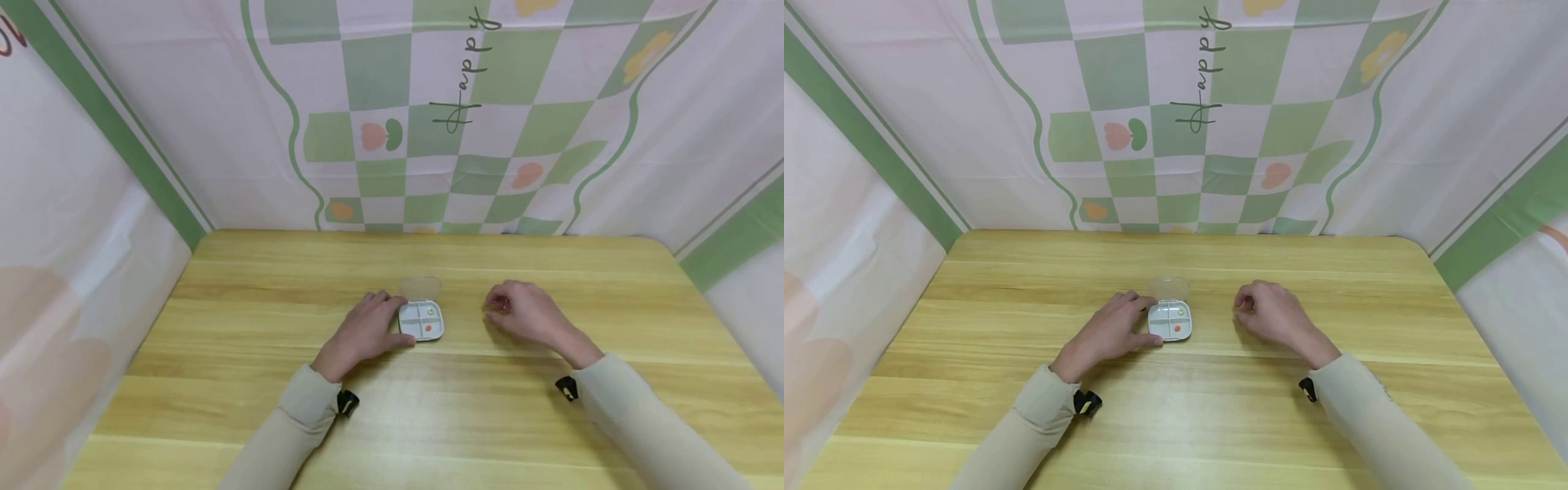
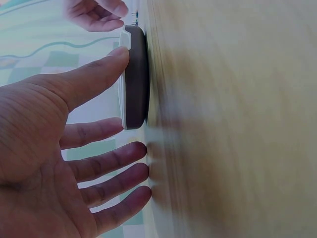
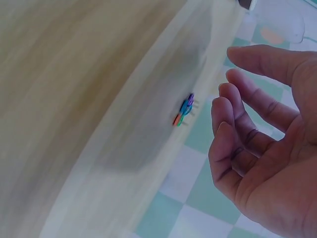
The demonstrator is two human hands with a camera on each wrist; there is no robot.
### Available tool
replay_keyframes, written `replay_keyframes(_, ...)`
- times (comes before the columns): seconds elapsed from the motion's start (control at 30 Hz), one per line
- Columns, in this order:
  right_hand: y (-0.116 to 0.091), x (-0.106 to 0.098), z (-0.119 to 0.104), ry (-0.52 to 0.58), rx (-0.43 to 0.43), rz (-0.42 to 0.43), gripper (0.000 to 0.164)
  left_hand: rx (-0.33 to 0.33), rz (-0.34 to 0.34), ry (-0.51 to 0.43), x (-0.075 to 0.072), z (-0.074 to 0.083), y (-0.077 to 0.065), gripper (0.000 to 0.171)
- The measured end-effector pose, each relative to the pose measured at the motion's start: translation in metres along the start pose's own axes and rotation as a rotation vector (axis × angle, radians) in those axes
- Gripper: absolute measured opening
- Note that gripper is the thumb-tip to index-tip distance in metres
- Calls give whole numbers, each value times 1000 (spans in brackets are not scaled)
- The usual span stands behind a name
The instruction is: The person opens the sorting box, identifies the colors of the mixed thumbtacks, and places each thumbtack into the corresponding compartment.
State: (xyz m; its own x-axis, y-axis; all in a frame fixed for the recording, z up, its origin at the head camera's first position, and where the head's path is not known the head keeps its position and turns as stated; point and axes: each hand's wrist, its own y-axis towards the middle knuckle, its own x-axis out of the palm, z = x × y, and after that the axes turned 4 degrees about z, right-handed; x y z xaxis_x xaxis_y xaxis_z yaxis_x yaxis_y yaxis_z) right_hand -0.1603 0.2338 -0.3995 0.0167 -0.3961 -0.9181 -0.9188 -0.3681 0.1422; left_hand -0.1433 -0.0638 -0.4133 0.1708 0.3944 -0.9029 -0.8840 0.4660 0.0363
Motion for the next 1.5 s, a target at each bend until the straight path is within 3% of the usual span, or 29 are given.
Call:
replay_keyframes(0.53,-2,-8,19,-67,66,30,11,-3,0,-1,1,-1,0,73)
replay_keyframes(0.83,-2,-12,29,-65,167,-19,9,-11,-4,-11,1,-1,0,73)
replay_keyframes(1.5,0,-10,31,-75,156,-31,5,-5,-1,-6,1,-1,1,72)
